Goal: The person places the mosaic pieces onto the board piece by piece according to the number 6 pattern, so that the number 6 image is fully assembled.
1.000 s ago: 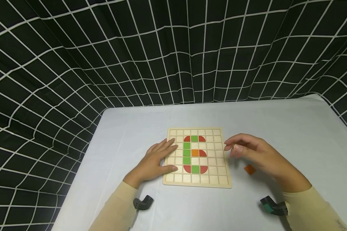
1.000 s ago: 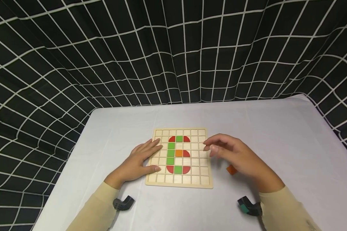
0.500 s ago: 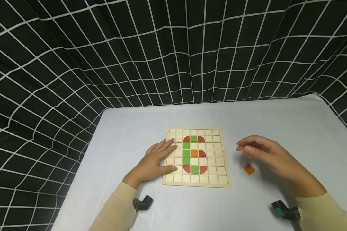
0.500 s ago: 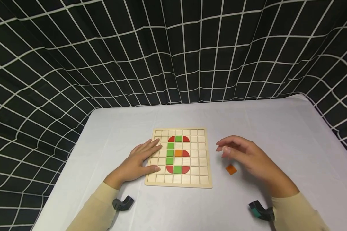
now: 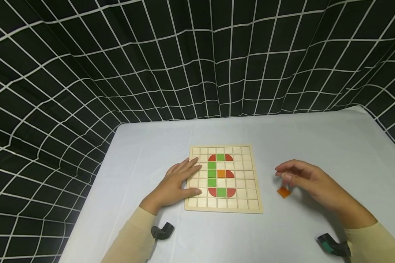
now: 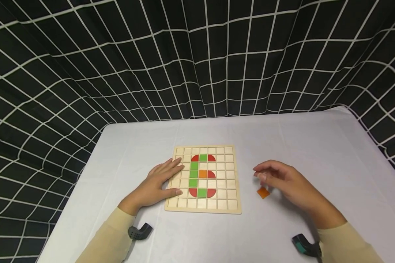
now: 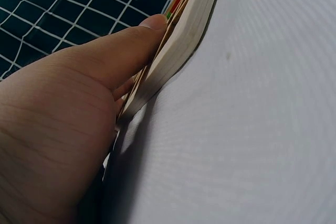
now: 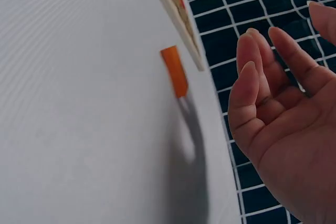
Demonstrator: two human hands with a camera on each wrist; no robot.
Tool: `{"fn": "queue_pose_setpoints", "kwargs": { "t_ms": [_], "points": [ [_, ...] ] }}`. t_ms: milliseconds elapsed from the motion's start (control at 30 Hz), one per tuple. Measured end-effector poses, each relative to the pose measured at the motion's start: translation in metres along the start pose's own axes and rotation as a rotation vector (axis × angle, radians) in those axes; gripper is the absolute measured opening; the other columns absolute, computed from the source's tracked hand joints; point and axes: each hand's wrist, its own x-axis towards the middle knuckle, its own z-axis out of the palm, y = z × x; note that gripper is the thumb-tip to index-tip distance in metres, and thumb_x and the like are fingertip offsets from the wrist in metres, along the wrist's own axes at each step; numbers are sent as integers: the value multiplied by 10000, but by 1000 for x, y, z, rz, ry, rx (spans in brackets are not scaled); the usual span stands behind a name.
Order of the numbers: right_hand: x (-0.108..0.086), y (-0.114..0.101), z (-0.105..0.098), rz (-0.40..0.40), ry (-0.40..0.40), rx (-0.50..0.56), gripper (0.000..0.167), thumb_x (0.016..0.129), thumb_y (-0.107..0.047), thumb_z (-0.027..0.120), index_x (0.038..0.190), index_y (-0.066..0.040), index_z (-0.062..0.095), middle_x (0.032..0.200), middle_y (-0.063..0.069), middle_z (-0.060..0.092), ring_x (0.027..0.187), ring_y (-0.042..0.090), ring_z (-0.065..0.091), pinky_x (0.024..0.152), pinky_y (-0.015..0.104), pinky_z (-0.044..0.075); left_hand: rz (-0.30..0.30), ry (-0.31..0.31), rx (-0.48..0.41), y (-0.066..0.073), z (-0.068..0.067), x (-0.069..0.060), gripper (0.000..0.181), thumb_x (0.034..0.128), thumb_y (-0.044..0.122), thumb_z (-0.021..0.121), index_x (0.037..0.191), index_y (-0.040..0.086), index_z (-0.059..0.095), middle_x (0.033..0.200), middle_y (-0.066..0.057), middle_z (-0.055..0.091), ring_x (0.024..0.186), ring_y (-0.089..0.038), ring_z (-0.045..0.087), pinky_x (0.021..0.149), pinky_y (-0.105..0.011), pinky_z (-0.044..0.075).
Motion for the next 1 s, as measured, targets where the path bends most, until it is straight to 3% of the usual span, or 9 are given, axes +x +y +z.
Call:
{"fn": "queue_pose_setpoints", "kwargs": {
  "t_ms": [167,400,600,800,1000],
  "points": [
    [-2,12,0,-15,18,29,254,1104,-54,616,1337,32,666,1208,167,729,921,282,699,827,278,522,-2,-3,4,0,1,1,859,1002,605,726,1707,229,411,1801,75,191,1653,-196,99,1309,-503,63],
    [-1,19,-1,46,27,52,278,1096,-88,654,1347,31,664,1260,171,718,989,259,706,823,299,549,-1,1,2,2,-1,0,854,1003,605,722,1705,228,414,1799,68,197,1654,-216,111,1308,-504,62],
    [-3,26,-3,48,23,41,271,1085,-70,668,1336,34,670,1250,171,730,998,225,688,830,265,555,-5,-2,1,2,-2,-1,852,1002,595,728,1706,233,413,1799,76,194,1654,-209,108,1308,-497,57],
    [-4,32,-5,54,-26,3,278,1055,-60,713,1330,-19,695,1258,137,739,1036,198,708,849,248,583,-6,0,-5,3,-2,-1,847,1001,573,745,1702,224,422,1800,69,196,1654,-216,110,1308,-504,54],
    [-5,39,-9,33,-65,-36,305,1020,8,729,1323,-12,697,1213,134,731,930,219,692,814,241,588,-9,0,-4,3,-2,-1,850,1000,584,739,1702,226,421,1798,77,196,1653,-204,105,1308,-497,55]
  ]
}}
